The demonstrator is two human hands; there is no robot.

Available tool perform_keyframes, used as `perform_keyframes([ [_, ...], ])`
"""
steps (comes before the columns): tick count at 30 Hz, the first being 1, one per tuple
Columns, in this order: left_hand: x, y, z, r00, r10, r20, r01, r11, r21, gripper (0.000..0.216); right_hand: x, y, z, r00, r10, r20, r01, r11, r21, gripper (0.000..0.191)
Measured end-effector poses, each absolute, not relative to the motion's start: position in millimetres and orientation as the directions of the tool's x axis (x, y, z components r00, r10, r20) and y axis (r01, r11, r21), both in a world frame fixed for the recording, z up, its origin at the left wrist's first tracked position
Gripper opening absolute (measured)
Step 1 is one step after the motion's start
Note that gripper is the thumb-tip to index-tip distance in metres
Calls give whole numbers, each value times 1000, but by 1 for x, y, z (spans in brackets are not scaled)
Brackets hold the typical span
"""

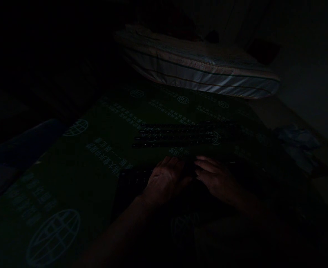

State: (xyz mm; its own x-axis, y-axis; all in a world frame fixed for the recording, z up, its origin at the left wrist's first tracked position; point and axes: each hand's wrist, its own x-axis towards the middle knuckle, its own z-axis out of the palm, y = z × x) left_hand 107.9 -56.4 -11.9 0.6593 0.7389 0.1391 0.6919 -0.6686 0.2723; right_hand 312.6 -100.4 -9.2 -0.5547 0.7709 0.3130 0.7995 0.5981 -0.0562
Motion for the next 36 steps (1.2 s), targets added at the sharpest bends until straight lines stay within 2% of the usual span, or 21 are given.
perform_keyframes([
  [3,108,-56,-12,660,735,157,686,-675,272,33,311,-107,-12,-547,757,357,811,585,0,22],
  [7,107,-57,-11,667,728,157,679,-681,274,32,307,-116,-8,-578,750,322,804,591,67,23],
  [19,108,-55,-10,661,736,145,686,-671,281,34,307,-123,-10,-572,770,283,814,576,80,29],
  [24,108,-56,-10,661,735,150,692,-675,257,33,309,-122,-17,-522,797,305,838,546,9,28],
  [30,106,-56,-14,653,737,177,696,-675,245,35,319,-121,-19,-322,818,476,885,439,-154,24],
  [36,107,-57,-14,674,714,190,672,-699,243,37,317,-128,-22,-335,814,475,886,444,-135,21],
])
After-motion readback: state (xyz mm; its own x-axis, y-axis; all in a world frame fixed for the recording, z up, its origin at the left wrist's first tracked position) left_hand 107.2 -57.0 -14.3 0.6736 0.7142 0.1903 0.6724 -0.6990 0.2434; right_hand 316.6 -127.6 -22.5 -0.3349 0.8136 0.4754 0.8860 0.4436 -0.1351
